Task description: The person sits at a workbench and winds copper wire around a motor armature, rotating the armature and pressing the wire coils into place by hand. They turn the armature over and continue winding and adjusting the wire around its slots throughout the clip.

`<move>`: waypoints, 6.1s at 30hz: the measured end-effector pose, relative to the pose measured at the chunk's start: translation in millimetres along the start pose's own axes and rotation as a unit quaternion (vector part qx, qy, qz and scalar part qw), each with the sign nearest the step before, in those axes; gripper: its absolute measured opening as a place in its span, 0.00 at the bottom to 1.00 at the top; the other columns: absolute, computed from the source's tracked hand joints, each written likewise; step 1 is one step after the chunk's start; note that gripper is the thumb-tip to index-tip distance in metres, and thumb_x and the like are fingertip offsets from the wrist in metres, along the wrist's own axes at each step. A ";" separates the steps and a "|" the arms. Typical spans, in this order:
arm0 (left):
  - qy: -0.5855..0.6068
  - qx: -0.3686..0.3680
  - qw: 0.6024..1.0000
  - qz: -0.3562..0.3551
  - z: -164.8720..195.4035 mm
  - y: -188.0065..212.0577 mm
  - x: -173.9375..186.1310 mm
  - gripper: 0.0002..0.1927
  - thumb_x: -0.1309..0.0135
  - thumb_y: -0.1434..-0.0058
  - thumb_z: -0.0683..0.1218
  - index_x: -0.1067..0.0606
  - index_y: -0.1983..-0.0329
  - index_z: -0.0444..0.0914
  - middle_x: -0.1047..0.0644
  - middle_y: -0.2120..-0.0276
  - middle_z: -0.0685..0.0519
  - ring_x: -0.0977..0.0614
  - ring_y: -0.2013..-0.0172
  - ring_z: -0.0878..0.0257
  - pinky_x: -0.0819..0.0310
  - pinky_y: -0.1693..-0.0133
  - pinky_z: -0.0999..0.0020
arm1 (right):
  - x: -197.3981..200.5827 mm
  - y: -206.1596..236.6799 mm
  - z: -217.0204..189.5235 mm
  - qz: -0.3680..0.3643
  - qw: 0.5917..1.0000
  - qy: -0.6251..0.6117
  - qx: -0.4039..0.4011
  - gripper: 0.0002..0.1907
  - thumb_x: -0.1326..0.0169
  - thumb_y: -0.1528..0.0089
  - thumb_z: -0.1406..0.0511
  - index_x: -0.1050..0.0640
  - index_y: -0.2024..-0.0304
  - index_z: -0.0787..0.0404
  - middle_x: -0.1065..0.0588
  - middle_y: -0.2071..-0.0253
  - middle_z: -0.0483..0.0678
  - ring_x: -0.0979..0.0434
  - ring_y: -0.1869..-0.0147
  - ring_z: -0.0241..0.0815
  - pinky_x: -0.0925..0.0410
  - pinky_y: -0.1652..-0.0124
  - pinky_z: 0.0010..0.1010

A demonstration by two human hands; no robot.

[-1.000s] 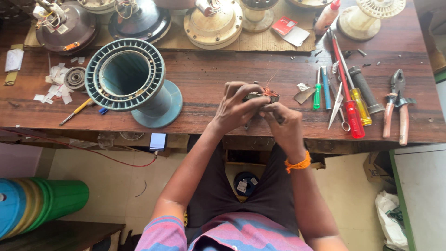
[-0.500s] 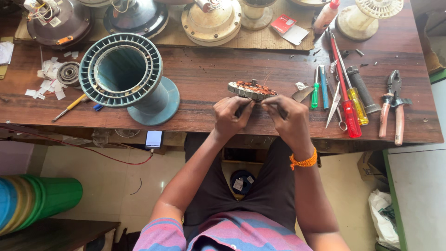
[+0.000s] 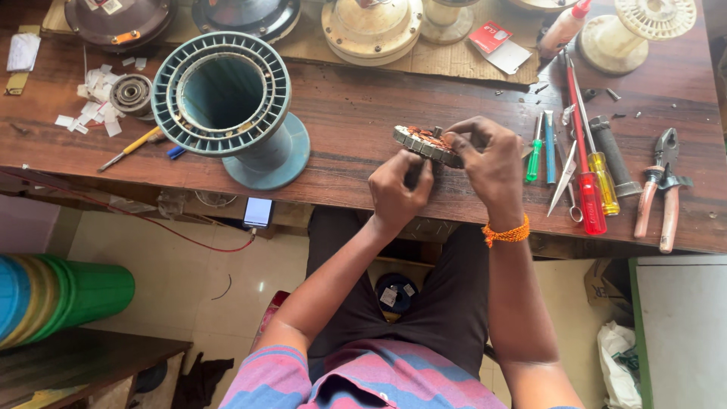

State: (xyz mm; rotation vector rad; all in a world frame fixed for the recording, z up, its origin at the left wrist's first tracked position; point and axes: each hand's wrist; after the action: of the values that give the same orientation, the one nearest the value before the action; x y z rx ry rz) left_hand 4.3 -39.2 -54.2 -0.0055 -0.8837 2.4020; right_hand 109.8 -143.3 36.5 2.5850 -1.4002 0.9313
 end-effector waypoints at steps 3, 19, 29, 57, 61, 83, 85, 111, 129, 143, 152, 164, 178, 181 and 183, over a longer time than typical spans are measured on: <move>-0.172 -0.256 0.951 0.035 -1.3 -8.2 7.7 0.12 0.34 0.44 0.44 0.24 0.60 0.44 0.21 0.63 0.55 0.22 0.62 0.58 0.32 0.57 0.57 | 7.0 -2.3 12.4 -0.007 1.000 -0.013 -0.014 0.05 0.37 0.36 0.69 0.16 0.58 0.64 0.19 0.71 0.46 0.23 0.69 0.29 0.31 0.69 0.23; -0.028 -0.163 0.968 -0.189 1.8 -43.8 19.9 0.20 0.35 0.43 0.42 0.23 0.47 0.47 0.22 0.49 0.57 0.24 0.49 0.56 0.31 0.43 0.61 | 18.8 33.2 31.9 -0.043 0.992 -0.121 0.002 0.05 0.37 0.36 0.71 0.19 0.59 0.65 0.24 0.70 0.39 0.30 0.67 0.24 0.35 0.66 0.19; -0.115 -0.334 0.919 -0.174 -8.0 -41.8 21.1 0.18 0.36 0.40 0.46 0.21 0.47 0.53 0.28 0.45 0.60 0.29 0.44 0.60 0.37 0.41 0.60 | -8.7 59.6 43.6 0.043 0.993 -0.085 0.064 0.03 0.38 0.35 0.72 0.21 0.60 0.66 0.30 0.75 0.36 0.38 0.71 0.22 0.44 0.72 0.21; -0.034 -0.076 0.996 0.042 8.8 -1.4 -5.1 0.05 0.42 0.42 0.40 0.26 0.70 0.35 0.23 0.77 0.49 0.19 0.75 0.56 0.25 0.69 0.63 | 3.7 -8.7 -11.1 -0.060 0.997 0.033 0.035 0.07 0.38 0.37 0.66 0.17 0.60 0.65 0.20 0.73 0.48 0.24 0.71 0.30 0.32 0.70 0.28; -0.070 -0.082 0.993 0.040 4.3 1.6 -6.9 0.05 0.41 0.42 0.40 0.26 0.69 0.37 0.23 0.75 0.50 0.20 0.72 0.59 0.25 0.67 0.63 | 6.4 -17.0 -6.8 -0.077 0.995 0.068 0.006 0.08 0.37 0.37 0.66 0.17 0.60 0.65 0.20 0.73 0.50 0.24 0.71 0.33 0.32 0.69 0.30; -0.052 -0.232 0.945 -0.227 -3.7 -51.2 20.6 0.21 0.36 0.39 0.45 0.24 0.43 0.49 0.24 0.46 0.58 0.26 0.48 0.55 0.32 0.43 0.59 | 11.0 48.5 33.5 0.000 1.000 -0.009 0.014 0.06 0.35 0.37 0.69 0.17 0.60 0.66 0.29 0.78 0.44 0.38 0.74 0.27 0.43 0.73 0.24; -0.054 -0.251 0.939 -0.229 -5.3 -52.3 22.8 0.20 0.36 0.40 0.46 0.23 0.44 0.49 0.25 0.46 0.58 0.27 0.47 0.55 0.32 0.43 0.59 | 0.6 53.6 35.9 0.013 0.998 -0.030 0.054 0.06 0.35 0.37 0.70 0.18 0.59 0.66 0.28 0.76 0.41 0.35 0.72 0.25 0.40 0.72 0.23; 0.016 -0.116 0.993 -0.001 0.8 -7.7 7.9 0.04 0.40 0.39 0.39 0.25 0.67 0.35 0.21 0.73 0.49 0.17 0.74 0.58 0.25 0.69 0.65 | -1.2 1.5 -11.5 -0.005 0.996 0.026 0.083 0.06 0.37 0.36 0.68 0.17 0.60 0.66 0.25 0.78 0.45 0.34 0.74 0.27 0.40 0.73 0.27; -0.043 -0.303 0.920 -0.245 -13.5 -57.7 25.1 0.33 0.34 0.38 0.48 0.33 0.31 0.48 0.22 0.45 0.56 0.22 0.43 0.57 0.32 0.39 0.60 | 26.9 2.3 31.1 0.010 1.000 -0.018 -0.017 0.07 0.38 0.35 0.68 0.17 0.56 0.66 0.18 0.64 0.46 0.22 0.61 0.29 0.30 0.59 0.22; -0.045 -0.134 0.954 -0.263 14.8 -60.6 26.2 0.26 0.34 0.44 0.44 0.25 0.42 0.51 0.25 0.53 0.55 0.26 0.49 0.55 0.31 0.43 0.57 | 10.3 54.1 13.3 0.004 1.000 -0.020 -0.003 0.06 0.37 0.36 0.70 0.16 0.57 0.65 0.21 0.71 0.47 0.29 0.70 0.29 0.36 0.69 0.25; -0.084 -0.290 0.918 -0.256 11.2 -60.3 32.6 0.19 0.36 0.41 0.45 0.21 0.46 0.49 0.30 0.47 0.55 0.29 0.46 0.55 0.32 0.43 0.57 | -17.1 69.6 33.2 0.037 0.995 -0.051 0.074 0.06 0.38 0.36 0.71 0.19 0.57 0.65 0.27 0.74 0.42 0.36 0.72 0.26 0.38 0.71 0.25; -0.064 -0.289 0.953 -0.058 -14.1 -13.9 11.7 0.07 0.32 0.41 0.42 0.19 0.62 0.39 0.25 0.75 0.57 0.25 0.75 0.65 0.33 0.70 0.67 | 15.4 72.1 22.1 0.007 0.994 -0.031 0.106 0.06 0.36 0.37 0.69 0.19 0.59 0.65 0.27 0.72 0.41 0.33 0.70 0.26 0.39 0.70 0.23; 0.059 0.026 0.998 0.011 1.0 5.6 -4.3 0.04 0.37 0.38 0.40 0.22 0.63 0.34 0.22 0.73 0.53 0.22 0.74 0.66 0.28 0.68 0.70 | 0.7 -3.8 -7.5 -0.003 0.998 0.028 0.054 0.06 0.38 0.36 0.68 0.16 0.59 0.65 0.20 0.72 0.48 0.24 0.70 0.29 0.33 0.70 0.26; 0.003 -0.009 1.000 0.014 0.4 7.3 -5.0 0.06 0.36 0.37 0.42 0.22 0.62 0.38 0.22 0.71 0.56 0.21 0.71 0.66 0.27 0.65 0.70 | 1.8 -7.5 2.6 -0.007 0.999 0.041 -0.005 0.07 0.37 0.36 0.67 0.16 0.58 0.64 0.20 0.72 0.48 0.25 0.72 0.31 0.34 0.73 0.26; -0.070 -0.113 0.991 0.022 -1.2 4.6 -2.3 0.08 0.34 0.35 0.43 0.23 0.58 0.43 0.21 0.67 0.58 0.20 0.65 0.65 0.25 0.59 0.69 | 4.5 -9.6 11.3 0.003 0.999 0.050 -0.007 0.07 0.37 0.37 0.66 0.16 0.58 0.62 0.19 0.71 0.45 0.24 0.72 0.29 0.32 0.73 0.25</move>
State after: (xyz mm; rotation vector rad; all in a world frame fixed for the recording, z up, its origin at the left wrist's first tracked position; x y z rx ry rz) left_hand 4.1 -42.5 -58.2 0.0572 -1.2278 2.3514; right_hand 124.5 -144.6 31.9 2.4880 -1.3845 1.0323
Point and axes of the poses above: each hand's wrist, its own y-axis away from the middle knuckle, its own x-axis out of the back of the hand, z = x × y
